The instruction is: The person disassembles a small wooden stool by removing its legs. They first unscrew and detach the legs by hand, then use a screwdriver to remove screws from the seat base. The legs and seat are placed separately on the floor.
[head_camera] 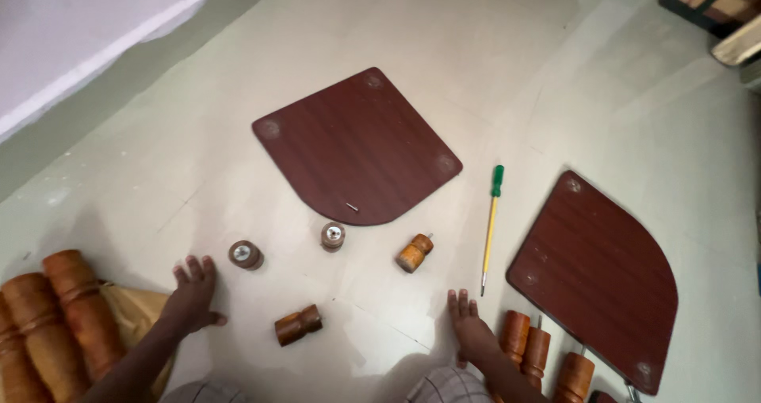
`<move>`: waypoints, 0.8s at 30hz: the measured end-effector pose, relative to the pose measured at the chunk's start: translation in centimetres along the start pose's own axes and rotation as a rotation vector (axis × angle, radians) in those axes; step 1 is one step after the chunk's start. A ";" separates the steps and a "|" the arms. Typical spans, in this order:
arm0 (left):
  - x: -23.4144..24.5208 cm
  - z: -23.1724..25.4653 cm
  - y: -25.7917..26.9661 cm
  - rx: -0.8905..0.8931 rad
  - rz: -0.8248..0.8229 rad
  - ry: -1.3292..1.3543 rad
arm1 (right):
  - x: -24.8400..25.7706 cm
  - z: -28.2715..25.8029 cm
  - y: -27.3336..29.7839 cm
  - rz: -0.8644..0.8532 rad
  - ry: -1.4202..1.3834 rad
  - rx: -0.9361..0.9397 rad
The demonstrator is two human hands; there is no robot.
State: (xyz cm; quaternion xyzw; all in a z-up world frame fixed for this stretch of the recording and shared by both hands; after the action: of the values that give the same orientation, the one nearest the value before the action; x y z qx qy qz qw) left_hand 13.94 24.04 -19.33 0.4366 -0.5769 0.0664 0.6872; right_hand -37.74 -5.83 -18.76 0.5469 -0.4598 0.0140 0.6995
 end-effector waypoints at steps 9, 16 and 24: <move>-0.5 -0.1 -0.9 0.042 0.020 0.019 | 1.3 -0.9 0.5 -0.030 0.129 0.001; 1.3 -0.5 0.8 0.036 0.218 0.082 | 3.9 -2.0 0.4 0.052 0.143 -0.085; 6.8 7.2 12.7 -0.096 0.755 -0.262 | 0.9 -2.6 -2.5 0.067 0.590 -0.029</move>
State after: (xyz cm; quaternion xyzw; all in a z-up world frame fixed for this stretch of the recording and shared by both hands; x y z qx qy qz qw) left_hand 3.36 24.12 -7.21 0.1663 -0.7819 0.2308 0.5548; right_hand -34.29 -5.30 -19.97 0.4936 -0.2546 0.1890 0.8098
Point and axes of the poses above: each hand's wrist, its own y-axis away from the middle knuckle, its own x-axis out of the back of the hand, z = x × y, the point moved 10 cm from there along -y, towards the middle knuckle, and after that the axes turned 7 degrees about x, right-handed, at the moved point
